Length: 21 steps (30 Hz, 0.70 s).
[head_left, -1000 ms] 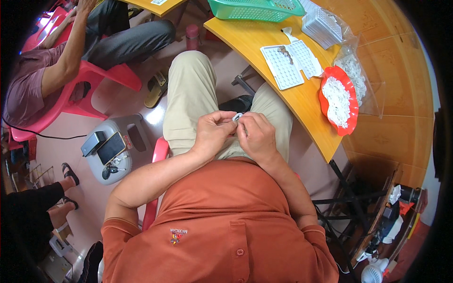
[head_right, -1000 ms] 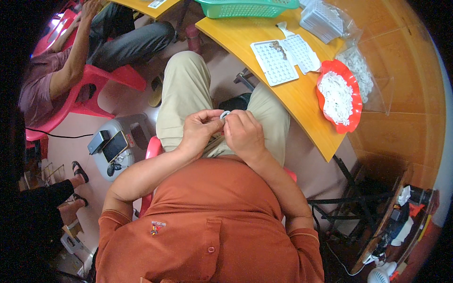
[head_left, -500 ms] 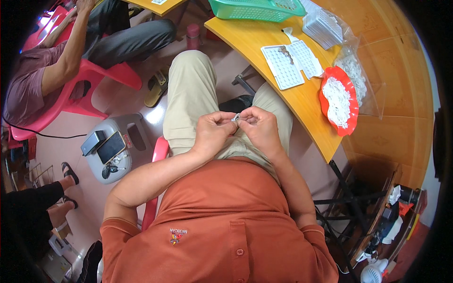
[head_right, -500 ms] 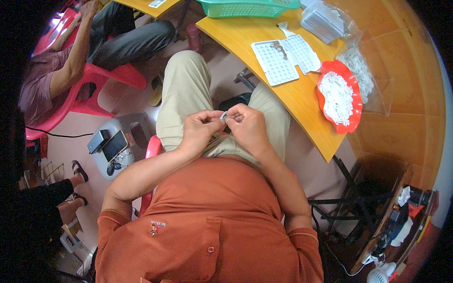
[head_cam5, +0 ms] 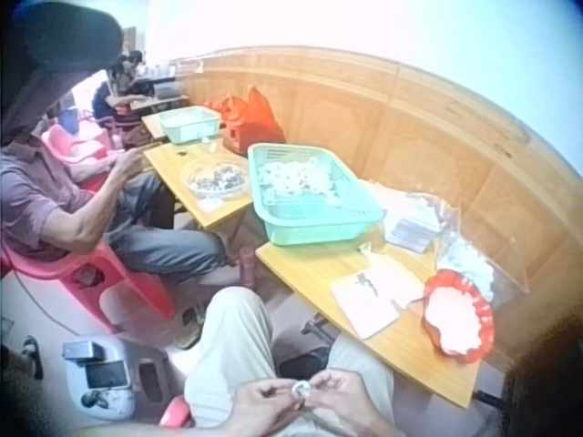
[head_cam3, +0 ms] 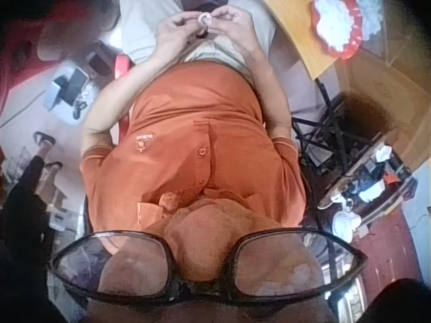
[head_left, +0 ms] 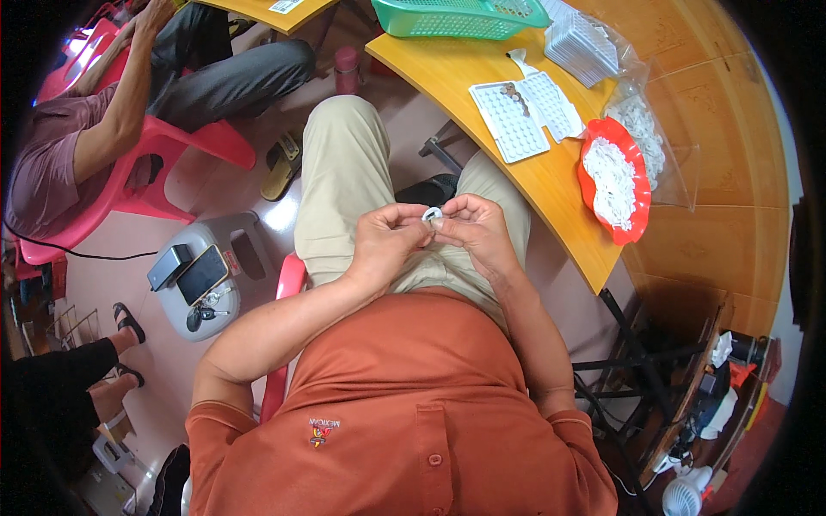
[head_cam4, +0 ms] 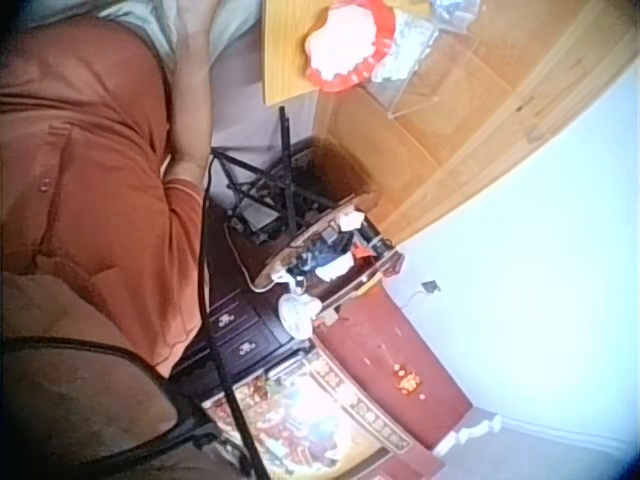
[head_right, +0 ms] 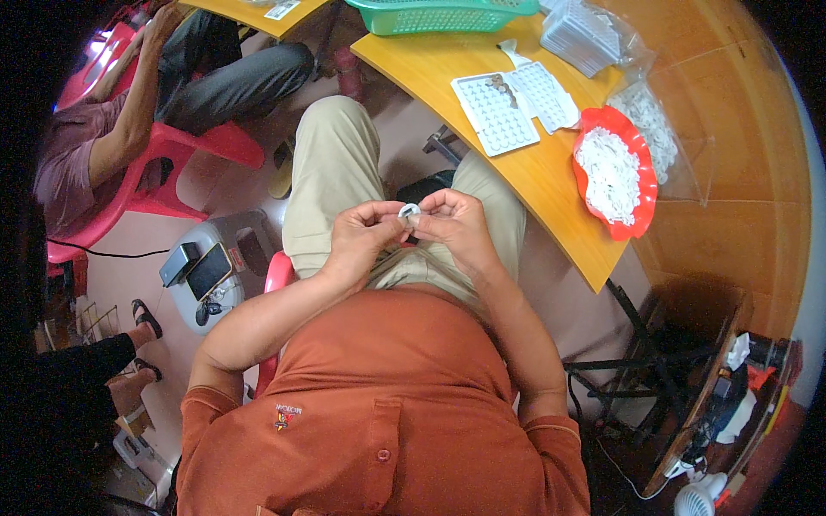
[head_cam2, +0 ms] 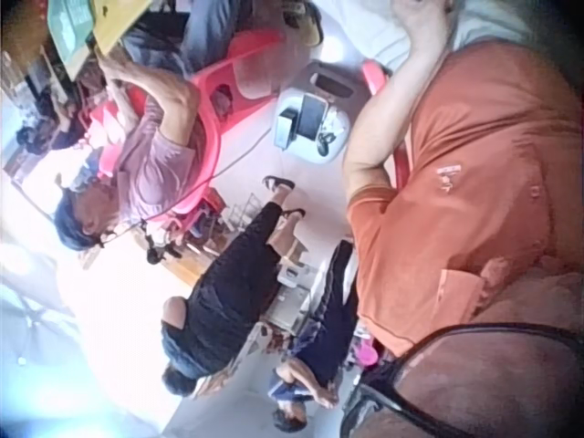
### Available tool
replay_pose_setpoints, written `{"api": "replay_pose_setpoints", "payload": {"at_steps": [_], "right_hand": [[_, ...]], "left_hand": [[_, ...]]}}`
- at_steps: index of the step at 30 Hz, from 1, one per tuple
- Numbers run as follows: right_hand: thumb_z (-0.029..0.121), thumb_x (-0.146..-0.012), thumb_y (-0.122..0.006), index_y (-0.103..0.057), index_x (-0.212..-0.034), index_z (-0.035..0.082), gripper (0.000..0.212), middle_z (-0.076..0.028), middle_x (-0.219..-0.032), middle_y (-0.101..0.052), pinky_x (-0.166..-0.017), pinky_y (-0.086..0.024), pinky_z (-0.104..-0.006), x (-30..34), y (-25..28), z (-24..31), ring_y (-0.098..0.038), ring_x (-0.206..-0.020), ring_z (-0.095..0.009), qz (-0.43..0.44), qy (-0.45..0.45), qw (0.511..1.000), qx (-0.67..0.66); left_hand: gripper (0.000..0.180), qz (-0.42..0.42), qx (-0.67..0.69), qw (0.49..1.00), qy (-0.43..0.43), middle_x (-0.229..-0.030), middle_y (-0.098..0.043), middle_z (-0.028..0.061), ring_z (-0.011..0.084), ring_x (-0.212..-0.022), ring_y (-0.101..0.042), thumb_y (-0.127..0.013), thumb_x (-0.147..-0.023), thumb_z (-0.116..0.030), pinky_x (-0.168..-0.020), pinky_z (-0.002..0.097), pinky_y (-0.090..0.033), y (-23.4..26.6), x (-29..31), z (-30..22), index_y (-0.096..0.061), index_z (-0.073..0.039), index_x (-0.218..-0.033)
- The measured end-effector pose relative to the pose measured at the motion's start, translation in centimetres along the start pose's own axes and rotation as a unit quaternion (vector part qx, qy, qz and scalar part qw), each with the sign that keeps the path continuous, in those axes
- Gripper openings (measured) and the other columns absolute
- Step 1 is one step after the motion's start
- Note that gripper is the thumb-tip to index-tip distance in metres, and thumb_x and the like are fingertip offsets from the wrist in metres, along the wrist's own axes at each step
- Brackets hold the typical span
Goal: Assembling small white plastic components by hand at a workbench.
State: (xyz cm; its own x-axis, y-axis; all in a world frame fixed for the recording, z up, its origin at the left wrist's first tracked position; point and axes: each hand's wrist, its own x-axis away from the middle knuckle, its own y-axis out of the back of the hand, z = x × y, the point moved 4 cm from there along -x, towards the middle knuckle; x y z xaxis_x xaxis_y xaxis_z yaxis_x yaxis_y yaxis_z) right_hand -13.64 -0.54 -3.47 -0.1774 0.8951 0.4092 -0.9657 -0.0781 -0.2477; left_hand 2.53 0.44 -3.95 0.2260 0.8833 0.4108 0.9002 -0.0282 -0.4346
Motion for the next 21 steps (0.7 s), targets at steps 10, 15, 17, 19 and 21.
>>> {"api": "replay_pose_setpoints", "payload": {"at_steps": [10,15,17,19,21], "right_hand": [[0.0,-0.087,-0.064,-0.06,-0.102,-0.002,0.015,-0.012,-0.094,-0.068,-0.075,-0.06,-0.03,0.5,0.5,0.3,-0.068,-0.081,-0.017,0.021,-0.024,0.999,-0.043],[0.001,-0.087,-0.065,-0.061,-0.102,-0.005,0.017,-0.013,-0.093,-0.068,-0.074,-0.06,-0.0293,0.5,0.5,0.5,-0.068,-0.081,-0.017,0.032,-0.011,0.999,-0.023],[0.001,-0.087,-0.065,-0.061,-0.102,-0.005,0.017,-0.013,-0.092,-0.068,-0.074,-0.06,-0.0293,0.6,0.4,0.6,-0.068,-0.081,-0.017,0.03,-0.007,0.999,-0.013],[0.001,-0.086,-0.066,-0.061,-0.101,-0.007,0.017,-0.013,-0.091,-0.068,-0.074,-0.06,-0.0287,0.9,0.2,0.8,-0.068,-0.079,-0.017,0.018,0.004,1.0,0.01],[0.0,-0.086,-0.065,-0.062,-0.101,-0.007,0.017,-0.013,-0.09,-0.068,-0.073,-0.06,-0.0284,1.1,-0.2,1.2,-0.068,-0.078,-0.016,0.022,0.013,1.0,0.017]], "left_hand": [[0.018,0.012,0.042,0.999,0.022,-0.085,-0.067,0.0075,0.0111,-0.072,-0.063,-0.062,-0.088,0.002,-0.067,0.0243,-0.054,-0.3,0.1,-0.4,-0.063,0.005,-0.105],[0.016,0.014,0.045,0.999,0.026,-0.084,-0.067,0.0073,0.0106,-0.07,-0.062,-0.063,-0.087,0.001,-0.065,0.0228,-0.052,-0.3,0.0,-0.4,-0.063,0.004,-0.103],[0.014,0.028,0.039,0.999,0.018,-0.082,-0.067,0.0065,0.0102,-0.068,-0.062,-0.064,-0.087,0.001,-0.064,0.0222,-0.052,-0.2,0.0,-0.4,-0.063,0.003,-0.101],[0.014,0.026,0.043,0.999,0.02,-0.081,-0.066,0.0058,0.01,-0.067,-0.061,-0.065,-0.086,0.001,-0.063,0.022,-0.052,-0.3,0.0,-0.5,-0.063,0.003,-0.1],[0.014,0.024,0.047,0.998,0.023,-0.08,-0.065,0.0052,0.0099,-0.067,-0.061,-0.066,-0.086,0.001,-0.063,0.0218,-0.052,-0.3,0.1,-0.5,-0.063,0.002,-0.099]]}}
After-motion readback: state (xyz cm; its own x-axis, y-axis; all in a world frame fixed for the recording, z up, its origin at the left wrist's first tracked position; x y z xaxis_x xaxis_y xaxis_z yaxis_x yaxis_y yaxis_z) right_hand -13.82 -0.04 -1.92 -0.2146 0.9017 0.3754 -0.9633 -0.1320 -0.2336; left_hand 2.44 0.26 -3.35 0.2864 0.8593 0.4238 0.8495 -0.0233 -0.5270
